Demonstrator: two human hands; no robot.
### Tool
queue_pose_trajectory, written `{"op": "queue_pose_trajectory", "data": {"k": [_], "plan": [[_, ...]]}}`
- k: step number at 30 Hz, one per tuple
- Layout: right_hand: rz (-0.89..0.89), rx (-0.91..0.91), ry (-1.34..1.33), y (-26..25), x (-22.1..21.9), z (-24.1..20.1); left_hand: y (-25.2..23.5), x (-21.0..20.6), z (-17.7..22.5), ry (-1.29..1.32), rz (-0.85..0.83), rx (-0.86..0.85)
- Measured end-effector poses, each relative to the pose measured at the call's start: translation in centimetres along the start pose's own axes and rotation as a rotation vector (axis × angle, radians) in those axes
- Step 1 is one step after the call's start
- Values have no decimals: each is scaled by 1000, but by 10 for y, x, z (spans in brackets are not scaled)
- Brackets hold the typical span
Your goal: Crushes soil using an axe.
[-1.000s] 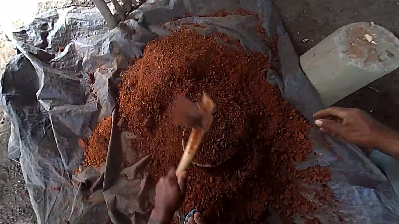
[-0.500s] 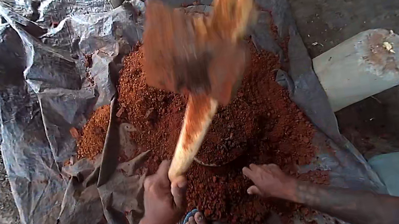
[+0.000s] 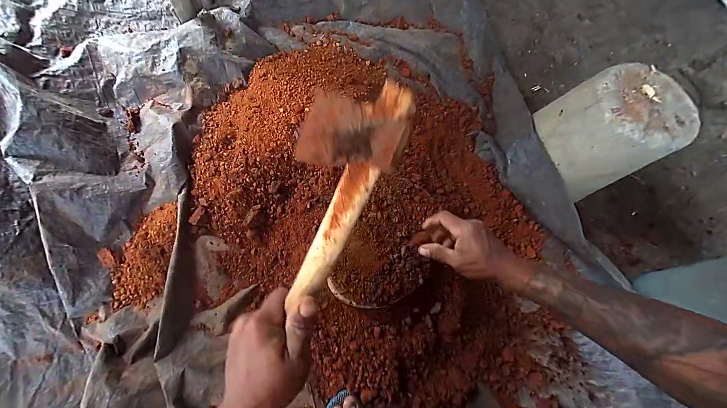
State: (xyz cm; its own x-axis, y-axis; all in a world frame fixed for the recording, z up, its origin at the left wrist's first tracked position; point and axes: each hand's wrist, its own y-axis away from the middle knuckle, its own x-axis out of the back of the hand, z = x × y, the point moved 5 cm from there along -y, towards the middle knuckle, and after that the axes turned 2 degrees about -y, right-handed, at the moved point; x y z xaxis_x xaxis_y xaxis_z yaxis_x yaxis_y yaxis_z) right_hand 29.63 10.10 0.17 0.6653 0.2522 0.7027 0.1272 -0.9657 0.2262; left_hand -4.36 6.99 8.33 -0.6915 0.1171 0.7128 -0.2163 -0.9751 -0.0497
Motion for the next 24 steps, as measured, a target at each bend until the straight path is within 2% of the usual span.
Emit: {"op": "queue_pose_trajectory", "data": {"k": [2,4,6,7,8,10,11,12,14,16,20,22,24], "plan": [[103,29,-55,-12,18,-11,-13,22,26,75,134,-158],[231,36,-108,-15,37,-12,-19,26,45,120,195,-244],[356,28,-176,-13,53,-2,-20,1,42,76,191,-231],[411,18,-207,-10,60,5,-18,-24,30,-3,135,-176],[457,-5,-232,-5,65,12,-14,-55,10,-108,-6,-67],[543,-71,-267,5,76,24,-4,-117,-41,-269,-531,325],[586,-95,-282,10,84,26,3,-139,-63,-278,-675,458],[628,-94,-290,13,94,24,5,-146,-72,-280,-723,517],[722,-37,-318,14,118,14,-10,-124,-62,-231,-673,497],[777,53,-353,21,131,5,-14,-88,-35,-128,-535,388],[834,355,-433,23,141,-42,-33,-13,32,152,92,-79],[834,543,-434,26,149,-82,-35,-5,47,277,229,-229],[867,678,-416,32,161,-121,-26,-33,28,178,192,-202]]}}
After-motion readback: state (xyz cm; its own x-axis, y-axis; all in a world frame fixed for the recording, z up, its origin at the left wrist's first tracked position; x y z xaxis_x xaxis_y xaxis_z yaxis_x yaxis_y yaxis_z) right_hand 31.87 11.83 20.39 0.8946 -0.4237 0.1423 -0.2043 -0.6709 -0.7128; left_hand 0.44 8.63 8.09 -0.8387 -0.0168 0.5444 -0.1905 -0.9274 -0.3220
